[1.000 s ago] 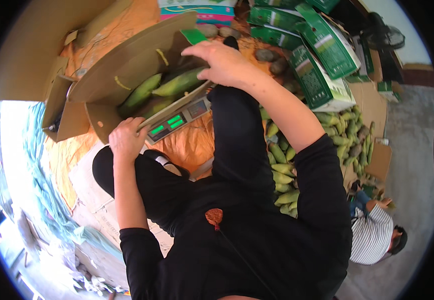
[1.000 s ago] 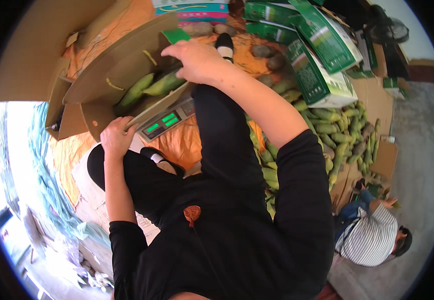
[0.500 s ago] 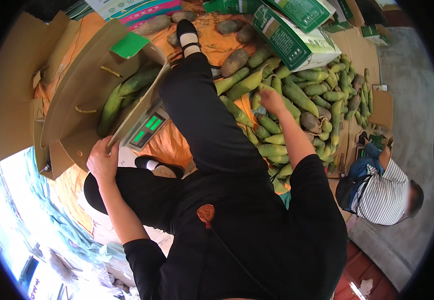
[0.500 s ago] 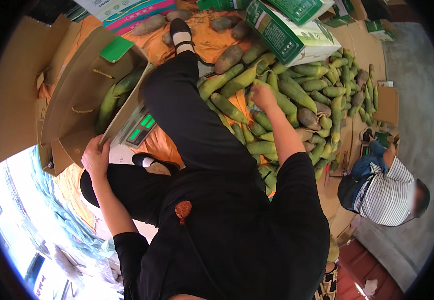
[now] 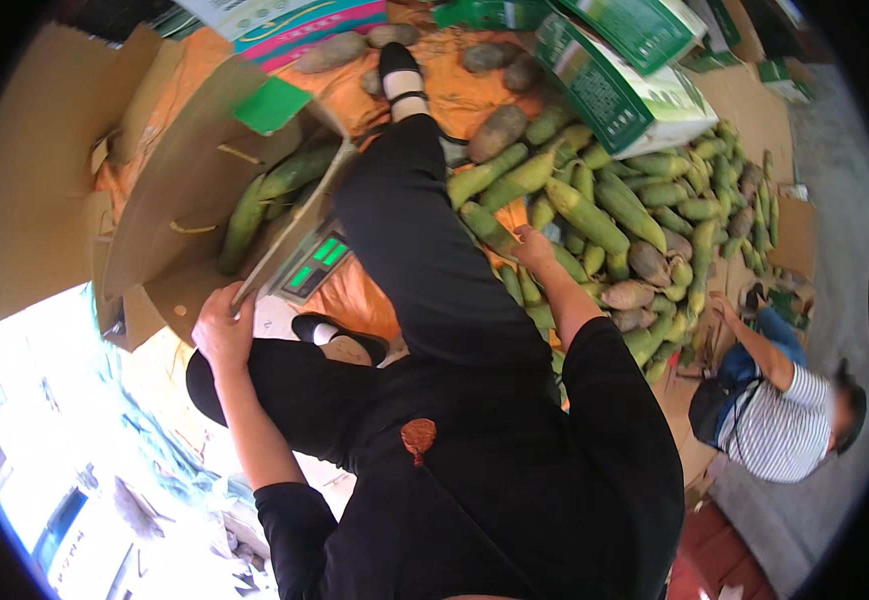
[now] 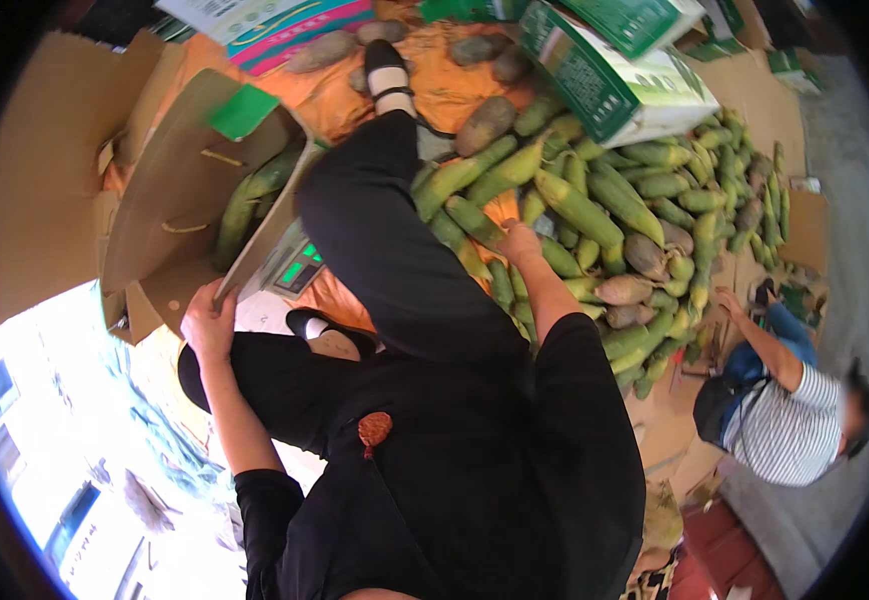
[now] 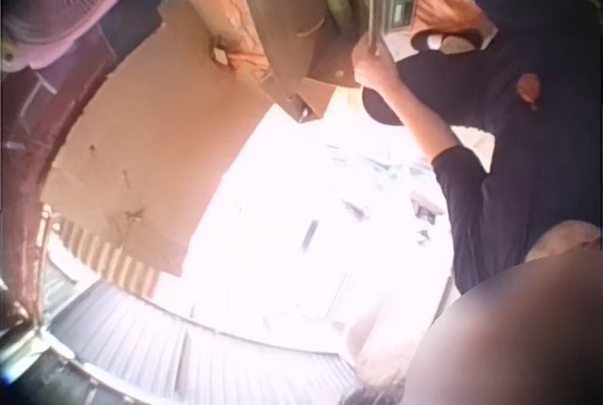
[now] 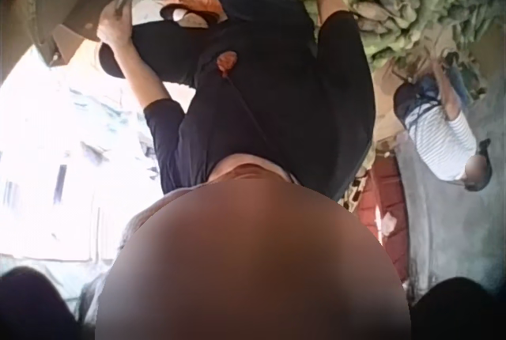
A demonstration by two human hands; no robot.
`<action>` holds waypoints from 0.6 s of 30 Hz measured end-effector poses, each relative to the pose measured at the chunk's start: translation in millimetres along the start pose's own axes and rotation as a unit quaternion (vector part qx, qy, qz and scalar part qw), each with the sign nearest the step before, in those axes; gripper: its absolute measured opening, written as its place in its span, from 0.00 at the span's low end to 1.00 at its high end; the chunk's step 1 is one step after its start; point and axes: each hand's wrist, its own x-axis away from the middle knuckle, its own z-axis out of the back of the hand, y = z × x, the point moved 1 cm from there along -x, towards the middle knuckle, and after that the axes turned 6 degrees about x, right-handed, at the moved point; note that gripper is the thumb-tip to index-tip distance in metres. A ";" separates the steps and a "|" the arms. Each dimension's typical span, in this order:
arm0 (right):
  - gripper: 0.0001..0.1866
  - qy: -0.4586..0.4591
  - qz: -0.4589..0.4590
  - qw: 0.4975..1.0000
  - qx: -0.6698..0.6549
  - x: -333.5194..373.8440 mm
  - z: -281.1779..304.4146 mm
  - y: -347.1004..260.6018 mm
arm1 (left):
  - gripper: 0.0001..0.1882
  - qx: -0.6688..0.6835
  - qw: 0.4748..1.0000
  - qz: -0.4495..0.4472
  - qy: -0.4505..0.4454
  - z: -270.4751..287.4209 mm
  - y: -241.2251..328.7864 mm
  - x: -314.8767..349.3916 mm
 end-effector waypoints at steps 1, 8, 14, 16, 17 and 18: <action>0.29 0.026 -0.003 1.000 0.004 -2.9 3.6 -11.0 | 0.09 0.002 1.000 -0.013 0.003 -1.3 1.1 -1.9; 0.34 0.002 0.057 0.998 0.040 -29.3 -13.2 -46.4 | 0.08 0.007 1.000 0.005 -0.002 6.4 7.7 -4.8; 0.27 0.039 0.055 0.985 0.160 -25.8 -17.1 -60.5 | 0.08 0.010 1.000 -0.012 0.001 8.4 0.8 -4.4; 0.23 0.036 0.050 0.983 0.174 -30.3 -21.4 -62.4 | 0.08 0.009 1.000 -0.005 0.000 10.7 -1.8 -2.6; 0.23 0.040 0.055 0.981 0.180 -37.6 -28.6 -50.5 | 0.08 0.016 1.000 -0.012 -0.007 9.9 -1.5 -3.7; 0.22 0.056 0.062 0.981 0.175 -44.1 -35.2 -38.9 | 0.08 0.028 0.999 -0.020 -0.001 8.2 -2.1 -4.7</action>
